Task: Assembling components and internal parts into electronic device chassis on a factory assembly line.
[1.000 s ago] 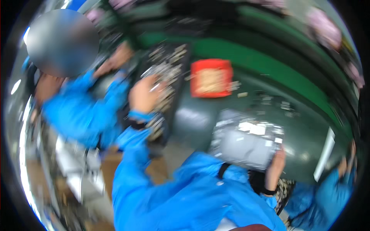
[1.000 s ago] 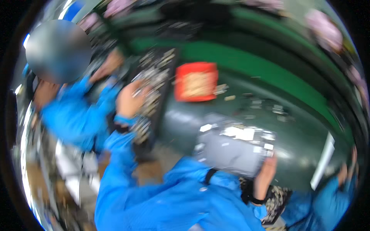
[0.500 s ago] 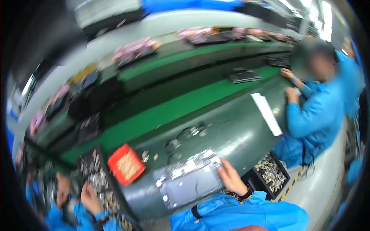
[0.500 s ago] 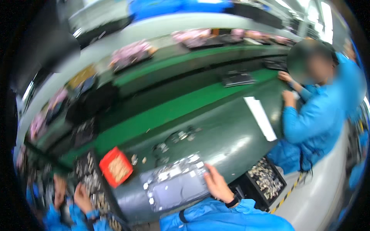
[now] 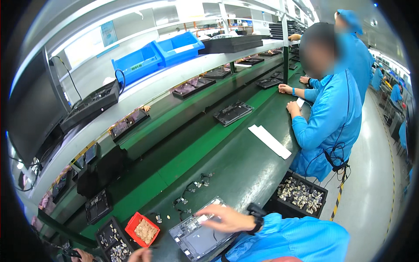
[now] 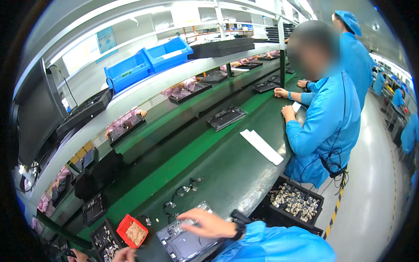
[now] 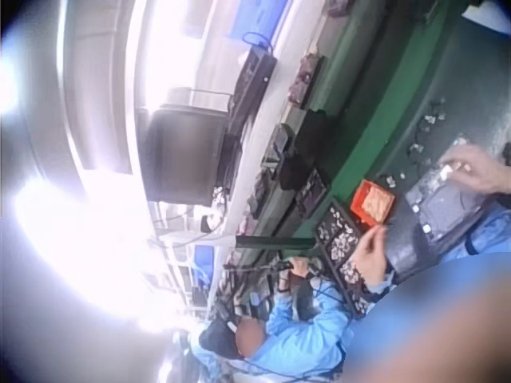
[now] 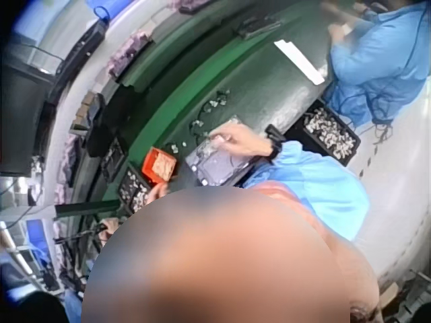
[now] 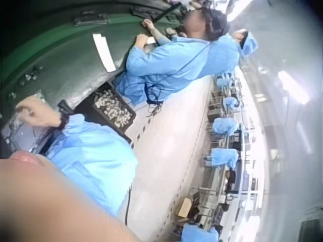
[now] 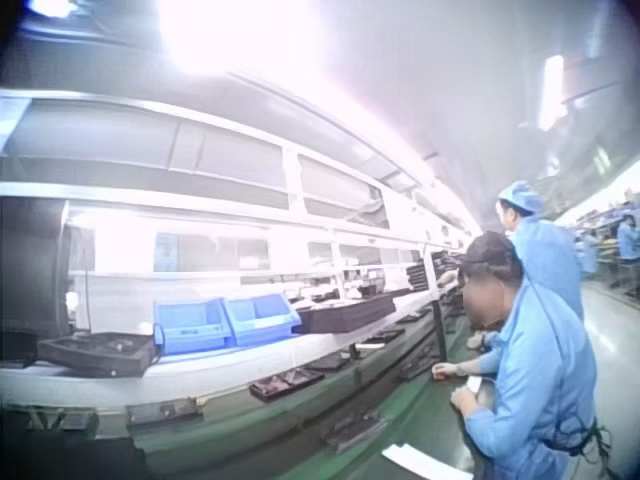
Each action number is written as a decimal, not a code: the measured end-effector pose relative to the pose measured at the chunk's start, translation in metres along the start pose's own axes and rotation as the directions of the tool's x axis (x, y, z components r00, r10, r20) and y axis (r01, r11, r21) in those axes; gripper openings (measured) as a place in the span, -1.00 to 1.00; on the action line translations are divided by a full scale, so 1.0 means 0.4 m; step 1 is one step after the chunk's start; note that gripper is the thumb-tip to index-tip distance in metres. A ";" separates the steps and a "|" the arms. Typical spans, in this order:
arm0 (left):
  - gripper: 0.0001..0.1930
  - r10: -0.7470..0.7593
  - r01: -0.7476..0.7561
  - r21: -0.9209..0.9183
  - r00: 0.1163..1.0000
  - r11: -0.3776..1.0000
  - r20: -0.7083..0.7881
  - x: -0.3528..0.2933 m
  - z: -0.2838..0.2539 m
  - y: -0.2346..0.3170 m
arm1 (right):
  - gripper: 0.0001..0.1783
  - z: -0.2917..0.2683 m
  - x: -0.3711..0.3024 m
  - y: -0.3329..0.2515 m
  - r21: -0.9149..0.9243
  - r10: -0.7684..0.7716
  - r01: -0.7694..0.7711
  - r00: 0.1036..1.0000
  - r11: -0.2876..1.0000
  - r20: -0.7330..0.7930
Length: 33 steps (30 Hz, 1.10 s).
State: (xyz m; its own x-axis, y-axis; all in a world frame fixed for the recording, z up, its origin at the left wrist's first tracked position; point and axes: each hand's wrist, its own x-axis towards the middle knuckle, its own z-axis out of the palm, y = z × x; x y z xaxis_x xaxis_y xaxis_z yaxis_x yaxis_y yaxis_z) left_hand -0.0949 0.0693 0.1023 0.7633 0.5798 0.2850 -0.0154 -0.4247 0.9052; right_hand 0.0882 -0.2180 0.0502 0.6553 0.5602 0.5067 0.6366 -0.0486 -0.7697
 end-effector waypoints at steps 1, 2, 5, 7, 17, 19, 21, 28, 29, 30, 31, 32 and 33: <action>-0.86 0.005 -0.010 0.039 0.992 0.999 0.127 -0.007 0.030 0.000 | -0.53 0.037 0.020 -0.008 0.055 -0.071 0.067 0.994 0.996 0.080; -0.87 0.036 -0.051 0.062 0.976 0.997 0.214 -0.010 0.063 0.002 | -0.53 0.072 0.031 -0.018 0.055 -0.085 0.080 0.993 0.995 0.083; -0.88 0.189 -0.183 -0.047 0.942 0.982 0.278 -0.019 0.140 0.026 | -0.53 0.140 0.040 -0.038 0.198 -0.124 0.058 0.932 0.978 0.340; -0.88 0.149 -0.133 -0.080 0.957 0.988 0.247 -0.016 0.163 0.008 | -0.59 0.149 0.044 -0.034 0.179 0.019 -0.126 0.863 0.976 0.505; -0.68 -0.191 0.225 -0.426 0.974 0.876 0.123 -0.058 0.230 -0.082 | -0.61 0.204 0.008 -0.024 0.441 0.076 -0.234 0.935 0.866 0.347; -0.62 -0.193 0.159 -0.389 0.980 0.908 -0.048 -0.046 0.251 -0.099 | -0.63 0.201 0.013 -0.016 0.429 0.156 -0.321 0.913 0.844 0.376; -0.70 -0.073 0.037 -0.409 0.995 0.912 -0.074 -0.033 0.266 -0.108 | -0.64 0.172 0.026 -0.031 0.399 0.216 -0.375 0.895 0.837 0.390; -0.76 -0.045 0.031 -0.239 0.998 0.970 -0.052 -0.028 0.269 -0.062 | -0.65 0.185 0.024 -0.012 0.544 0.287 -0.461 0.881 0.701 0.375; -0.75 -0.042 0.027 -0.256 0.998 0.966 -0.054 -0.034 0.265 -0.072 | -0.65 0.186 0.027 -0.015 0.546 0.284 -0.471 0.874 0.693 0.394; -0.75 -0.076 0.053 -0.267 0.994 0.962 -0.075 -0.035 0.266 -0.073 | -0.66 0.179 0.027 -0.016 0.542 0.286 -0.480 0.869 0.690 0.405; -0.75 -0.058 0.038 -0.280 0.996 0.959 -0.065 -0.033 0.261 -0.067 | -0.66 0.178 0.024 -0.017 0.519 0.292 -0.505 0.850 0.690 0.438; -0.75 -0.044 0.023 -0.291 0.997 0.957 -0.065 -0.046 0.259 -0.052 | -0.66 0.171 0.020 -0.022 0.522 0.277 -0.491 0.857 0.697 0.435; -0.74 -0.234 0.234 -0.364 0.971 0.901 0.045 -0.051 0.252 -0.049 | -0.67 0.171 0.027 -0.019 0.529 0.257 -0.466 0.870 0.709 0.421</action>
State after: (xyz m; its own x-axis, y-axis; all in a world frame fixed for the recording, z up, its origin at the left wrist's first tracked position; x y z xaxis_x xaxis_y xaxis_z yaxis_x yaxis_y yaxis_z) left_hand -0.0452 -0.0045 0.0469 0.7743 0.6307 0.0511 -0.0708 0.0061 0.9975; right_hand 0.0626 -0.1550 0.0349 0.5628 0.8228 0.0793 -0.0686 0.1421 -0.9875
